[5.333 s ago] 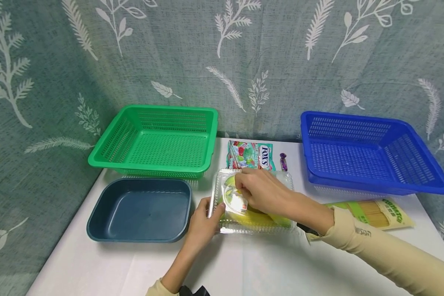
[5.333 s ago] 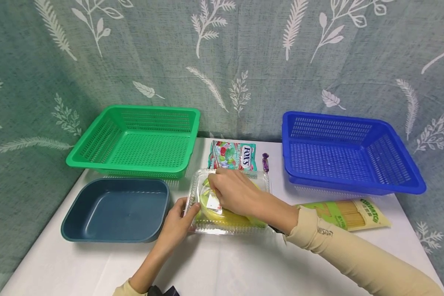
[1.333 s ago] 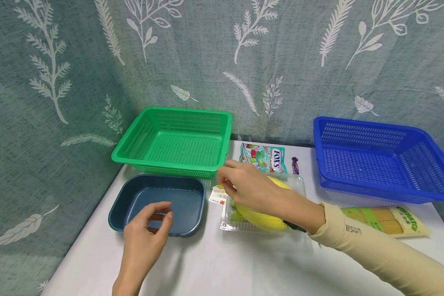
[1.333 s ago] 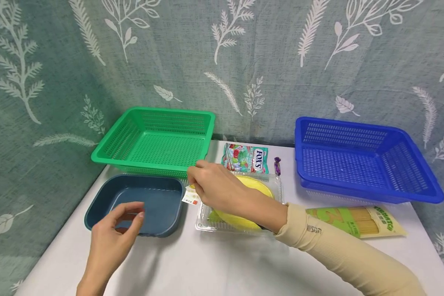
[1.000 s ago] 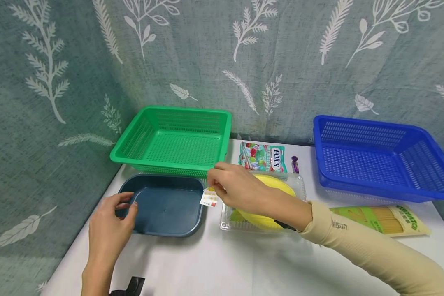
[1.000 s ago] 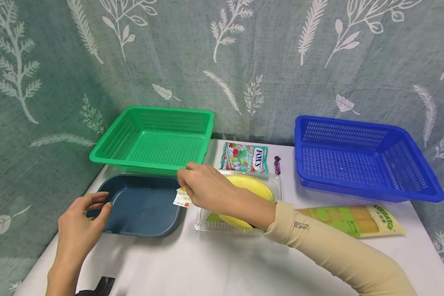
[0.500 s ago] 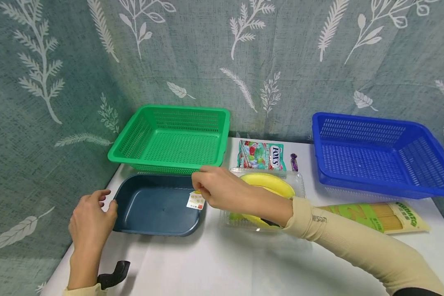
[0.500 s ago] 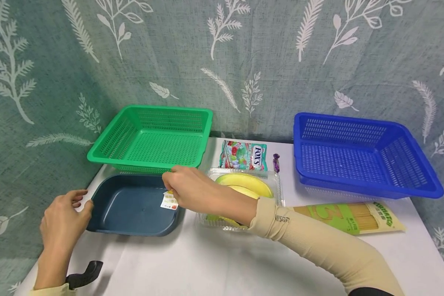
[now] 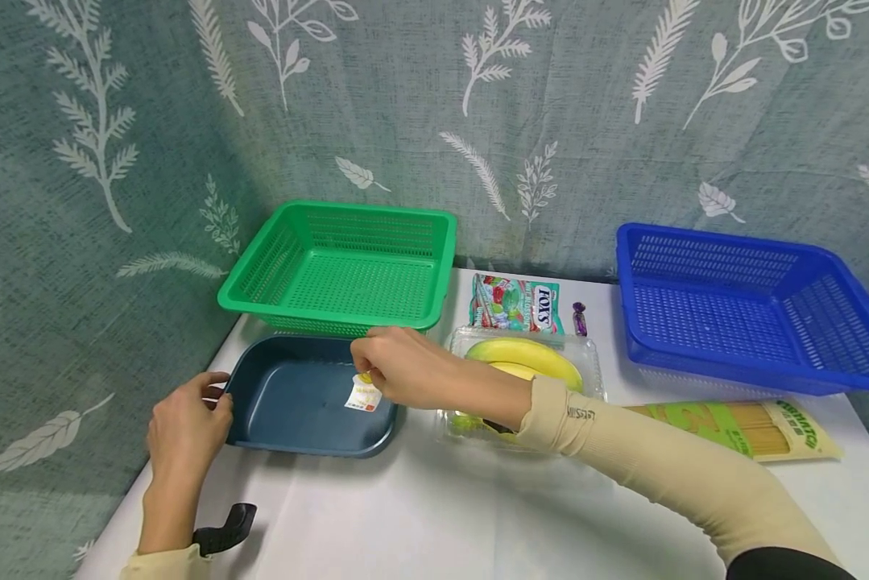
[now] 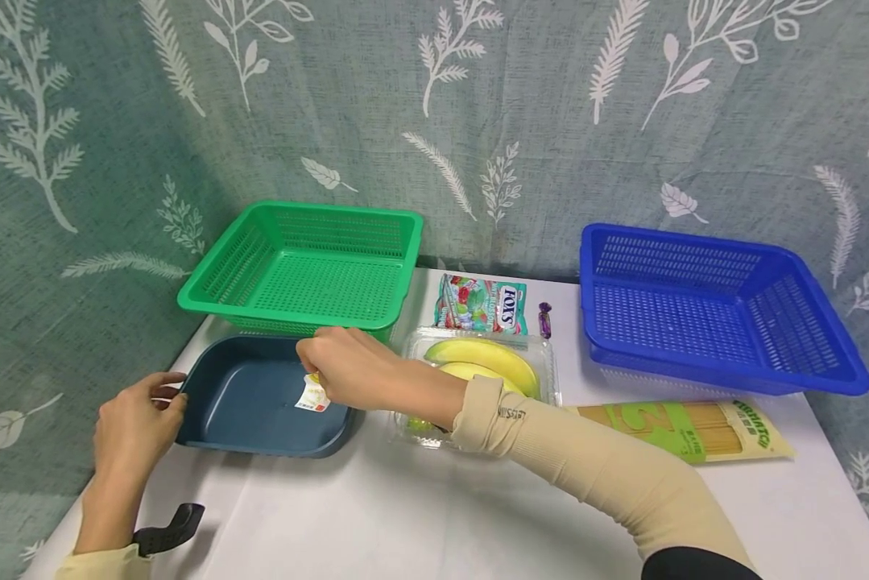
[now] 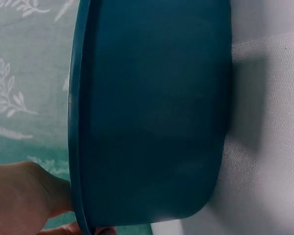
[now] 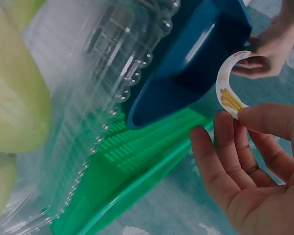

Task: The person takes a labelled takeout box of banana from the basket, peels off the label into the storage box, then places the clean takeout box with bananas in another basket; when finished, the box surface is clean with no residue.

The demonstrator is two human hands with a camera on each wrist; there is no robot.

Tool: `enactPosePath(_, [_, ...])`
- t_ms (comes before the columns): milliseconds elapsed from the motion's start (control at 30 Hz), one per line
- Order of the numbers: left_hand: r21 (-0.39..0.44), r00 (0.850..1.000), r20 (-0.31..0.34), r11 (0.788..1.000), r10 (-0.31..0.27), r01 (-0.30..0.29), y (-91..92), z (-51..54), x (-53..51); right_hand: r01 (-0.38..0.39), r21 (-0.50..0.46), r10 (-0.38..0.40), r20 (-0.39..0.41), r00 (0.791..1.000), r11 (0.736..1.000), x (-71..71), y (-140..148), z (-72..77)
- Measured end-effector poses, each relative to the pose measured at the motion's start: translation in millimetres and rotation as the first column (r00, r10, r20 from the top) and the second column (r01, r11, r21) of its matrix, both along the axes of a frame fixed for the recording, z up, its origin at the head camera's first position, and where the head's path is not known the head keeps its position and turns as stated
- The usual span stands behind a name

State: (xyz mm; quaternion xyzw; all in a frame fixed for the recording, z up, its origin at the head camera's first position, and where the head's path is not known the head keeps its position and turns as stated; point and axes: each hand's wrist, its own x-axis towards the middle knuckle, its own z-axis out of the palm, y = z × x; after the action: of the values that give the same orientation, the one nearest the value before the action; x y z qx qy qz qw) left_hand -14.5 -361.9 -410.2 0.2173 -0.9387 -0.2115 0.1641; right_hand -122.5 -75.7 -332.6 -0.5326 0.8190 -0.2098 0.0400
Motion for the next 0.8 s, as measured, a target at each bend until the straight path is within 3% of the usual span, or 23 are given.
enactPosePath(233, [0.023,1.000,0.018,1.000,0.017,-0.017,0.9,-0.7,-0.3,-0.013,0.063,0.012,0.005,1.000,0.998,-1.8,-17,-8.7])
enactPosePath(467, [0.032,1.000,0.027,0.999,0.009,-0.009,1.4,0.7,-0.8,-0.018,0.128,0.019,-0.009,1.000,0.992,7.2,-30,-19.2])
enactPosePath(800, [0.038,1.000,0.012,0.999,-0.002,0.001,-0.8,-1.2,1.1,-0.041,0.273,0.060,-0.059,0.996,0.961,19.2,-51,-25.5])
